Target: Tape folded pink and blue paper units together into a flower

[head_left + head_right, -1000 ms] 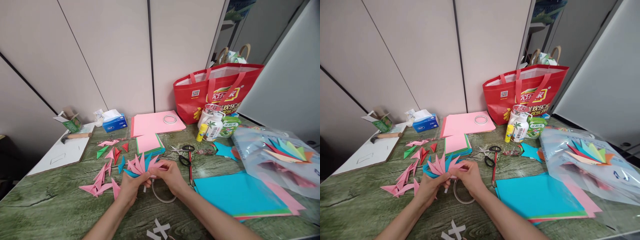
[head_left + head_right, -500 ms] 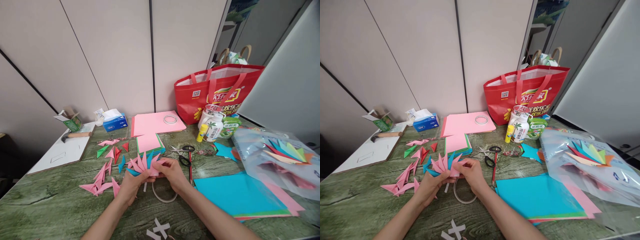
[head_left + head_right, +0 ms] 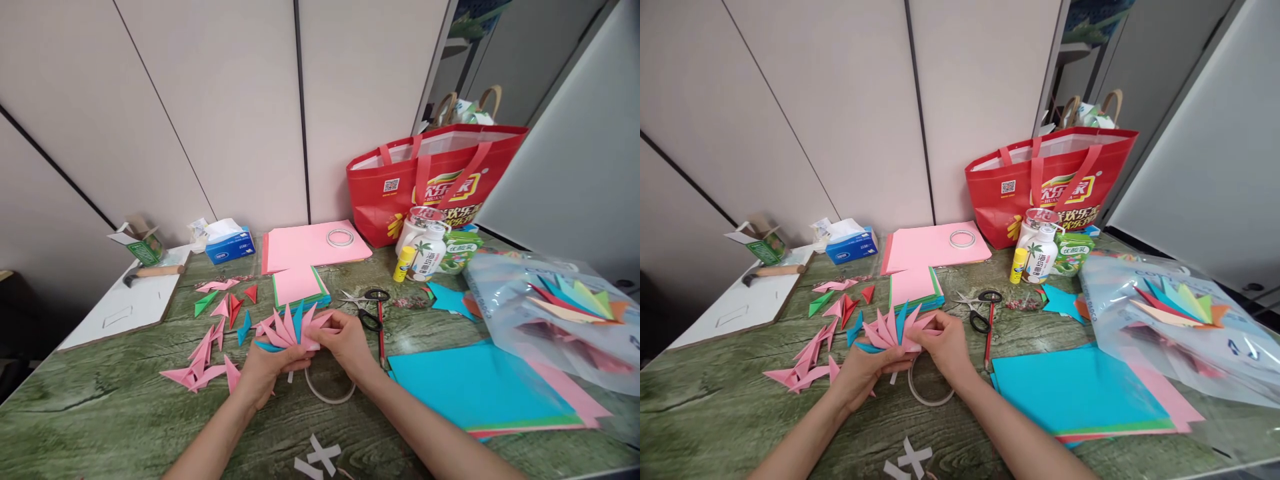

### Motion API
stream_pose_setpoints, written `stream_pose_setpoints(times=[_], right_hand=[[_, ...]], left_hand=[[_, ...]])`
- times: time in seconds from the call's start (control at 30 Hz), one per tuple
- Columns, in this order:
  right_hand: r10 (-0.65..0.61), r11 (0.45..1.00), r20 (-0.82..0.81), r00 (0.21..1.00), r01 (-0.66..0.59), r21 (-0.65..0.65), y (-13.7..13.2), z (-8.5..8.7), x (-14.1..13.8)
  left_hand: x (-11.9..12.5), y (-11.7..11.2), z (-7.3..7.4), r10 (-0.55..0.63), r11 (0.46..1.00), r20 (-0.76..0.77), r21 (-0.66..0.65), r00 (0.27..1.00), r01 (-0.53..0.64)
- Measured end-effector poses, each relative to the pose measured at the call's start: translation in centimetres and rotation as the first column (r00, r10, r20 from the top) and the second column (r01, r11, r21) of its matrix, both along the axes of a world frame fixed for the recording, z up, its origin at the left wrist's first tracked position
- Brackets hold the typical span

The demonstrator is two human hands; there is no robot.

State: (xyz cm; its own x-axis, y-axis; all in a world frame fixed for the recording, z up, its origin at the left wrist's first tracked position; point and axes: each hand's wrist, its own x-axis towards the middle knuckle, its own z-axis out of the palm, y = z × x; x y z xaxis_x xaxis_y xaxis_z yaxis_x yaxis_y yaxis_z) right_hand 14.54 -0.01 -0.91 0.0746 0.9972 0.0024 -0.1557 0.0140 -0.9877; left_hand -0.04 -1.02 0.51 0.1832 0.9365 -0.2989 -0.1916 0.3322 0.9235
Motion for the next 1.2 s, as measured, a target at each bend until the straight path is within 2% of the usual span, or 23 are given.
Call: stream_pose_setpoints(times=[0.07, 0.23, 0.37, 0.5, 0.6, 0.7, 0.87, 1.0, 1.2], right_hand=[[-0.011, 1.000, -0.024, 1.000, 0.011, -0.011, 0.0, 0.0, 0.0], [-0.023, 0.994, -0.225, 0.974, -0.002, -0.111, 0.2, -0.2, -0.3], [-0.043, 0.996, -0.270, 0.962, 0.021, -0.084, 0.3, -0.3, -0.2], [-0.202, 0.978, -0.153, 0.967, 0.206, 0.011, 0.1, -0.3, 0.0], [-0.112, 0.990, 0.017, 0.994, 0.110, 0.083, -0.4, -0.3, -0.3], [-0.025, 0.993, 0.054, 0.998, 0.019, 0.119, -0.7, -0.3, -0.9], [-0.040, 0.995, 0.006, 0.999, 0.039, 0.088, -0.9, -0.5, -1.6], [-0.050, 0.997, -0.026, 0.998, 0.052, 0.061, -1.0, -0.6, -1.8], [-0.100, 0.993, 0.058, 0.993, 0.096, 0.065, -1.2, -0.6, -1.8]], left_hand=[[0.1, 0.0, -0.1, 0.028, 1.000, 0.011, -0.008, 1.000, -0.028], [0.3, -0.1, 0.2, 0.131, 0.991, 0.054, -0.028, 0.990, -0.130], [0.2, 0.0, 0.2, 0.184, 0.983, 0.069, -0.027, 0.980, -0.183], [-0.2, 0.4, 0.0, 0.272, 0.962, 0.142, -0.052, 0.952, -0.268], [-0.3, 0.6, -0.2, 0.278, 0.960, 0.195, -0.093, 0.941, -0.264], [-0.2, 0.5, -0.4, 0.263, 0.963, 0.219, -0.118, 0.940, -0.243], [0.2, 0.2, -0.6, 0.251, 0.967, 0.228, -0.108, 0.941, -0.232], [0.4, 0.1, -0.7, 0.219, 0.976, 0.246, -0.044, 0.944, -0.215], [0.8, -0.3, -0.5, 0.236, 0.969, 0.197, 0.022, 0.952, -0.245]])
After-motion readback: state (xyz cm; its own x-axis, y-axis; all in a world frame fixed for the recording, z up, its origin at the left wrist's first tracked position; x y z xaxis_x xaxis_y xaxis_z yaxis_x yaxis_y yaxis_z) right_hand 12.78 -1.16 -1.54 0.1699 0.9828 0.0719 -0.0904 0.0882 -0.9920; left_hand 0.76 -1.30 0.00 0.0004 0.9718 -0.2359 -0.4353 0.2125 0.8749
